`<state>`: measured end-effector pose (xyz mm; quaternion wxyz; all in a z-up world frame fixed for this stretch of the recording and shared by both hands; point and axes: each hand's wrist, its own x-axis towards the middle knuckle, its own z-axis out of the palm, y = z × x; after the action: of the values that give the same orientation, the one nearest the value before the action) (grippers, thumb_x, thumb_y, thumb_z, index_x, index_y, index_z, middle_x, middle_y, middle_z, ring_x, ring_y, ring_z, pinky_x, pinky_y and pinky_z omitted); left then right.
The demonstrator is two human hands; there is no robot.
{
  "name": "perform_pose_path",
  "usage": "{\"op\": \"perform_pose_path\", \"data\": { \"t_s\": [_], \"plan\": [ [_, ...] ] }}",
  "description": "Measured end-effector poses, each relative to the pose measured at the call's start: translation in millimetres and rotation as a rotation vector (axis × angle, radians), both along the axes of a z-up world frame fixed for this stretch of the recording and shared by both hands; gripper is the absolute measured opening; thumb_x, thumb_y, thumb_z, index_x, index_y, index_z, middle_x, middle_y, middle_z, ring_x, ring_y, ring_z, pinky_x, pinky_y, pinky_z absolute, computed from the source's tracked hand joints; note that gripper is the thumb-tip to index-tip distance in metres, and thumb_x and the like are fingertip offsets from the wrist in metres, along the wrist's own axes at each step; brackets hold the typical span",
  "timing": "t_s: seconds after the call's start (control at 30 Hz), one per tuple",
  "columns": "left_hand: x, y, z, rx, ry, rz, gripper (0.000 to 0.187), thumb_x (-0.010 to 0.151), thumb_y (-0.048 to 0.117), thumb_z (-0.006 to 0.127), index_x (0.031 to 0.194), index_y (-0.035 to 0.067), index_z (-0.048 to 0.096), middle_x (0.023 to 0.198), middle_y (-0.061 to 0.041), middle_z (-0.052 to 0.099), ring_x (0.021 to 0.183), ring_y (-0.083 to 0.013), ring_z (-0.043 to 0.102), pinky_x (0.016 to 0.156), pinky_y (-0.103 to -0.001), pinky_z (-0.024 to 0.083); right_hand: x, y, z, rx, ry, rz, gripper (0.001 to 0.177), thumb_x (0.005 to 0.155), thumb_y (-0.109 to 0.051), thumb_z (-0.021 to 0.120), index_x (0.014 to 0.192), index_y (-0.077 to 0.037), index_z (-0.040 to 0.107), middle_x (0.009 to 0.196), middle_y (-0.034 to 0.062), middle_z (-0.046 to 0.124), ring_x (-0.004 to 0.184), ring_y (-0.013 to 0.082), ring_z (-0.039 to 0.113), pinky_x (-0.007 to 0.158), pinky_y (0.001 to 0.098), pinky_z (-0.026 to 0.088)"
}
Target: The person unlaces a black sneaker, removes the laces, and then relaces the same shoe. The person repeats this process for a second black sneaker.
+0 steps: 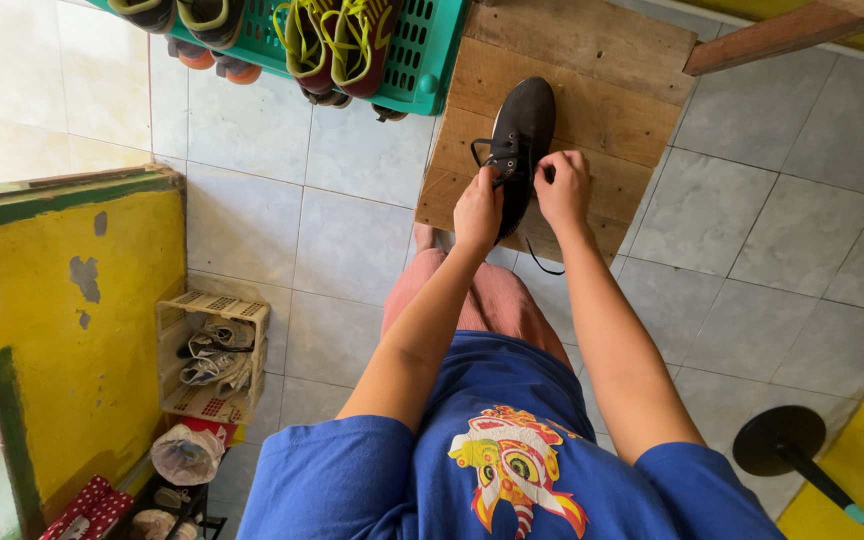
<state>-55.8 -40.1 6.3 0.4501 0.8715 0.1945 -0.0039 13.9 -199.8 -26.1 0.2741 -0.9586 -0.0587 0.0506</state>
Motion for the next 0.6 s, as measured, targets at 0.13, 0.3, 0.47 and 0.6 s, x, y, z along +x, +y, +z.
{"op": "perform_pose_path", "data": {
  "t_s": [0.13, 0.3, 0.47, 0.6],
  "plan": [
    [-1.4, 1.9, 1.1, -0.005, -0.013, 0.0, 0.022, 0.097, 0.016, 0.059, 0.118, 0.01, 0.053, 0.109, -0.014, 0.07, 0.098, -0.038, 0.068, 0.08, -0.049, 0.053, -8.2, -17.8, -7.0, -0.15, 0.034, -0.046, 0.01, 0.084, -0.018, 0.079, 0.088, -0.016, 0.07, 0.11, 0.0067, 0.063, 0.11, 0.032, 0.059, 0.093, 0.0494, 0.044],
    [-2.3, 1.7, 1.5, -0.003, -0.004, -0.004, 0.021, 0.097, 0.016, 0.06, 0.116, 0.01, 0.053, 0.107, -0.014, 0.07, 0.098, -0.038, 0.068, 0.08, -0.049, 0.052, -5.6, -20.2, -6.6, -0.093, 0.03, -0.034, 0.014, 0.084, -0.018, 0.079, 0.095, -0.015, 0.07, 0.111, 0.009, 0.062, 0.11, 0.0347, 0.057, 0.091, 0.0494, 0.045],
    [-0.4, 0.8, 5.2, 0.002, 0.013, -0.001, 0.02, 0.098, 0.015, 0.06, 0.116, 0.011, 0.053, 0.107, -0.014, 0.07, 0.097, -0.0377, 0.068, 0.08, -0.049, 0.052, 4.4, -1.4, 0.2, 0.022, -0.009, 0.018, 0.009, 0.089, -0.018, 0.077, 0.093, -0.015, 0.07, 0.109, 0.0066, 0.062, 0.11, 0.0321, 0.059, 0.093, 0.0469, 0.046],
    [-0.3, 3.3, 8.3, -0.014, 0.011, -0.002, 0.02, 0.097, 0.015, 0.06, 0.116, 0.011, 0.053, 0.108, -0.014, 0.07, 0.098, -0.0384, 0.067, 0.079, -0.05, 0.052, 0.4, -6.2, -3.6, -0.057, -0.004, -0.009, 0.01, 0.086, -0.018, 0.078, 0.087, -0.014, 0.069, 0.109, 0.0059, 0.063, 0.11, 0.0314, 0.059, 0.093, 0.0482, 0.045]
  ]
}}
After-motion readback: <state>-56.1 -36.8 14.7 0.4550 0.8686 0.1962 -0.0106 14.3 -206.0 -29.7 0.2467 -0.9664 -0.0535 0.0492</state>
